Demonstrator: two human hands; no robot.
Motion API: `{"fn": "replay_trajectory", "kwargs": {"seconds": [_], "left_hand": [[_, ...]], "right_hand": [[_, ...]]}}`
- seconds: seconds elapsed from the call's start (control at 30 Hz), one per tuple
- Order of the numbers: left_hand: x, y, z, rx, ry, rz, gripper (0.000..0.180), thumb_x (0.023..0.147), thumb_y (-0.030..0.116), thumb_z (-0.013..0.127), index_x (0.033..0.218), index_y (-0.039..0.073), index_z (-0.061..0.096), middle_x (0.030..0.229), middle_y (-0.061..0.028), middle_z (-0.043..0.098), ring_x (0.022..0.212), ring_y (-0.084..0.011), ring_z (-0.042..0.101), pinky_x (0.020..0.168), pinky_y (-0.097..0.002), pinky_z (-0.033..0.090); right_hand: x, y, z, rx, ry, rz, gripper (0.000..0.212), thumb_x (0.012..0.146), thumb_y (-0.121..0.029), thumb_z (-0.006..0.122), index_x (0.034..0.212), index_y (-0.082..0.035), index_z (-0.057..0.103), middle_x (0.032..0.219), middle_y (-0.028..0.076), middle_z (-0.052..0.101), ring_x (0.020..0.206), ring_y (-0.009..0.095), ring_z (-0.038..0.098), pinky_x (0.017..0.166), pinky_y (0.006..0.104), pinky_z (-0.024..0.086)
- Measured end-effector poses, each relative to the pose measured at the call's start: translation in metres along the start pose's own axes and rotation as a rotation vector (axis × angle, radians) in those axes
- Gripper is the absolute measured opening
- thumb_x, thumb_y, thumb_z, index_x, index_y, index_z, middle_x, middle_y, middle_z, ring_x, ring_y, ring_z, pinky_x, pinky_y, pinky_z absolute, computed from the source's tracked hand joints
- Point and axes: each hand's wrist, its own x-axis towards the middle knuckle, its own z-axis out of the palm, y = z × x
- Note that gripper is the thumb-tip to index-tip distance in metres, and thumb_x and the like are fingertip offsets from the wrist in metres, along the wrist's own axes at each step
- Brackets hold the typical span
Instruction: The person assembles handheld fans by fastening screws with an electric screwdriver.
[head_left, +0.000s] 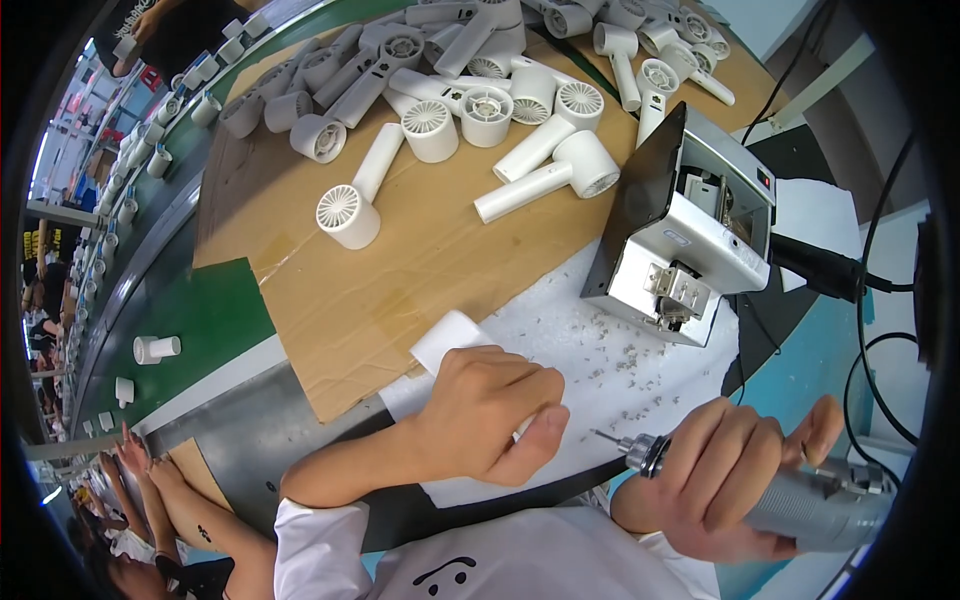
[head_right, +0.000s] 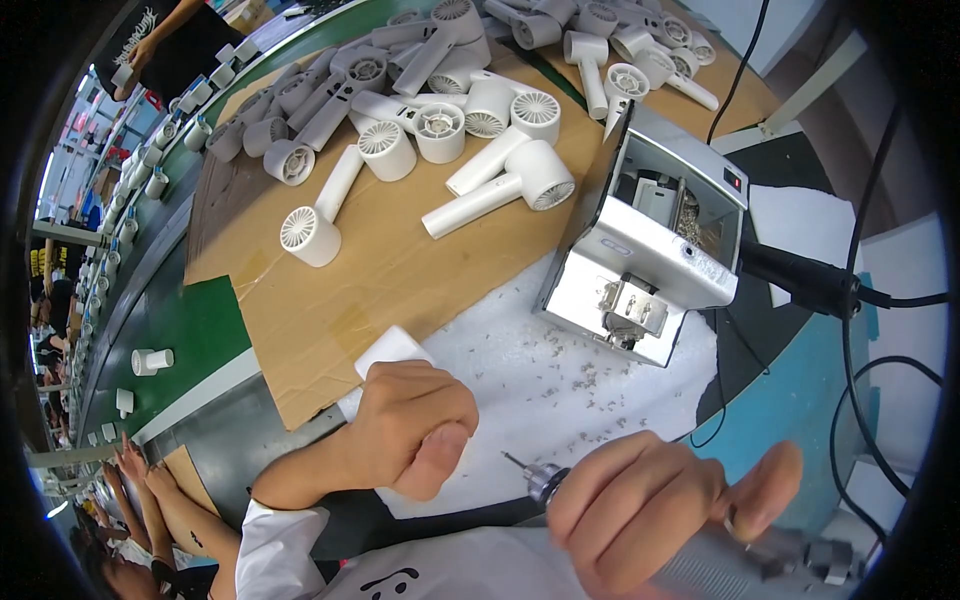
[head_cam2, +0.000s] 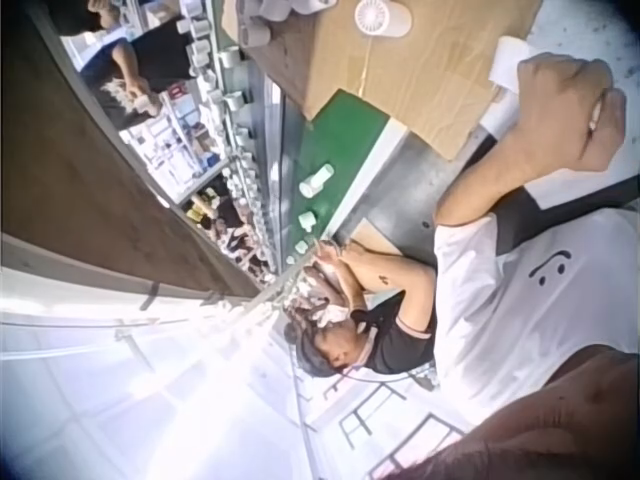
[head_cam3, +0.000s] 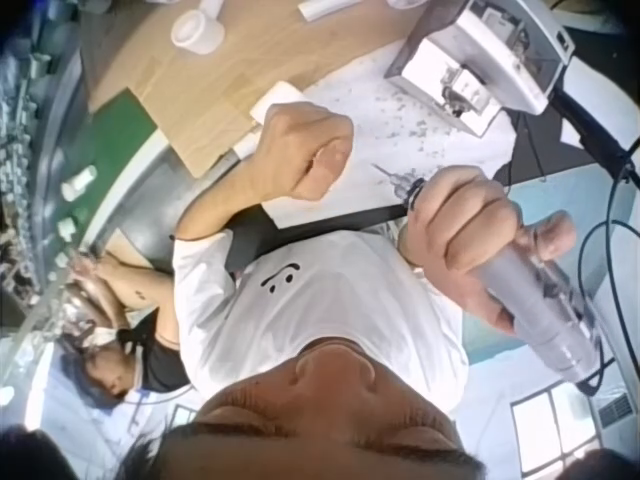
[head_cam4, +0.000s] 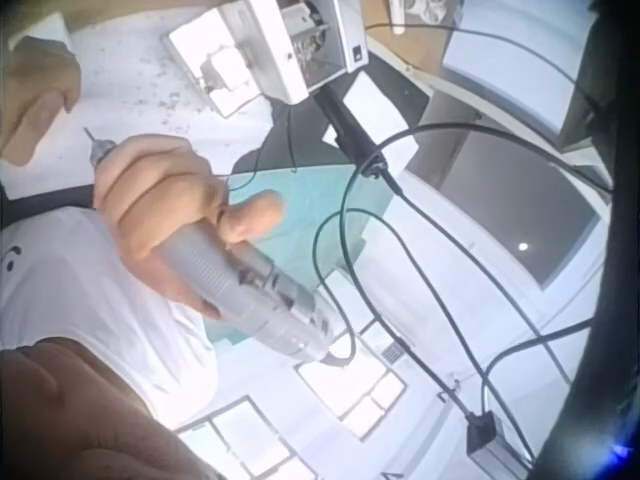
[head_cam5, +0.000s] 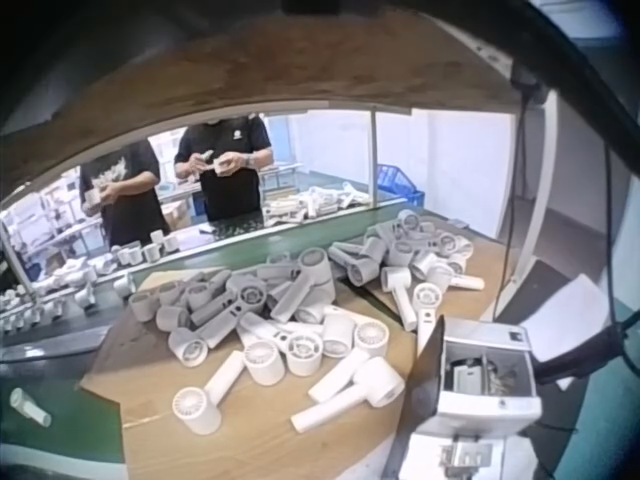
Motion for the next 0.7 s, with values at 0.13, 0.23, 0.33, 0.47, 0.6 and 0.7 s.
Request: {"fn": "replay_trajectory", "kwargs": {"seconds": [0.13,0.23,0.33,0.47,0.6,0.7], "left_hand": [[-0.002,0.004,0.004,0.099,0.064,-0.047,0.014,0.078,0.007,0.049,0.065,0.005,0.053,0.054,-0.007,0.05,0.042,-0.0266,0.044,0.045,-0.0347,0.038],[-0.002,0.004,0.006,0.056,0.097,-0.041,0.017,0.08,0.008,0.048,0.064,0.005,0.053,0.053,-0.0081,0.048,0.041,-0.0268,0.043,0.044,-0.0353,0.038],[0.0,0.006,0.007,0.062,0.089,-0.033,0.019,0.082,0.008,0.048,0.064,0.005,0.053,0.052,-0.0081,0.047,0.04,-0.0269,0.042,0.043,-0.0356,0.037],[-0.003,0.007,0.007,0.069,0.078,-0.064,0.02,0.083,0.008,0.047,0.064,0.004,0.053,0.051,-0.0087,0.047,0.04,-0.0277,0.042,0.043,-0.0364,0.037],[0.0,0.01,0.008,0.035,0.058,-0.111,0.014,0.081,0.009,0.054,0.069,0.003,0.057,0.049,-0.0103,0.051,0.04,-0.0314,0.048,0.042,-0.0397,0.039],[-0.002,0.009,0.01,0.042,0.053,-0.189,0.017,0.083,0.009,0.053,0.069,0.003,0.058,0.049,-0.0114,0.052,0.04,-0.0325,0.049,0.04,-0.0405,0.039]], "right_hand": [[-0.01,0.008,0.019,-0.036,0.081,-0.013,0.051,0.084,-0.046,0.066,0.103,-0.011,0.033,0.046,-0.004,0.043,0.029,0.008,0.035,0.037,0.0184,0.033],[-0.011,0.011,0.022,-0.013,0.069,0.033,0.05,0.085,-0.043,0.067,0.102,-0.012,0.032,0.045,-0.001,0.045,0.029,0.009,0.036,0.038,0.0194,0.034],[-0.008,0.014,0.024,0.029,-0.014,0.064,0.048,0.086,-0.041,0.066,0.101,-0.012,0.031,0.045,0.003,0.047,0.029,0.011,0.038,0.038,0.0211,0.038],[-0.008,0.022,0.025,0.056,-0.083,0.061,0.048,0.086,-0.04,0.066,0.103,-0.013,0.03,0.044,0.004,0.05,0.029,0.015,0.042,0.036,0.0259,0.042],[-0.007,0.021,0.026,0.071,-0.001,0.049,0.047,0.086,-0.039,0.066,0.101,-0.014,0.03,0.044,0.004,0.05,0.029,0.016,0.043,0.035,0.028,0.041],[-0.007,0.024,0.025,0.064,-0.033,0.071,0.045,0.086,-0.043,0.063,0.098,-0.015,0.031,0.044,0.004,0.05,0.029,0.016,0.043,0.035,0.0286,0.041]]}}
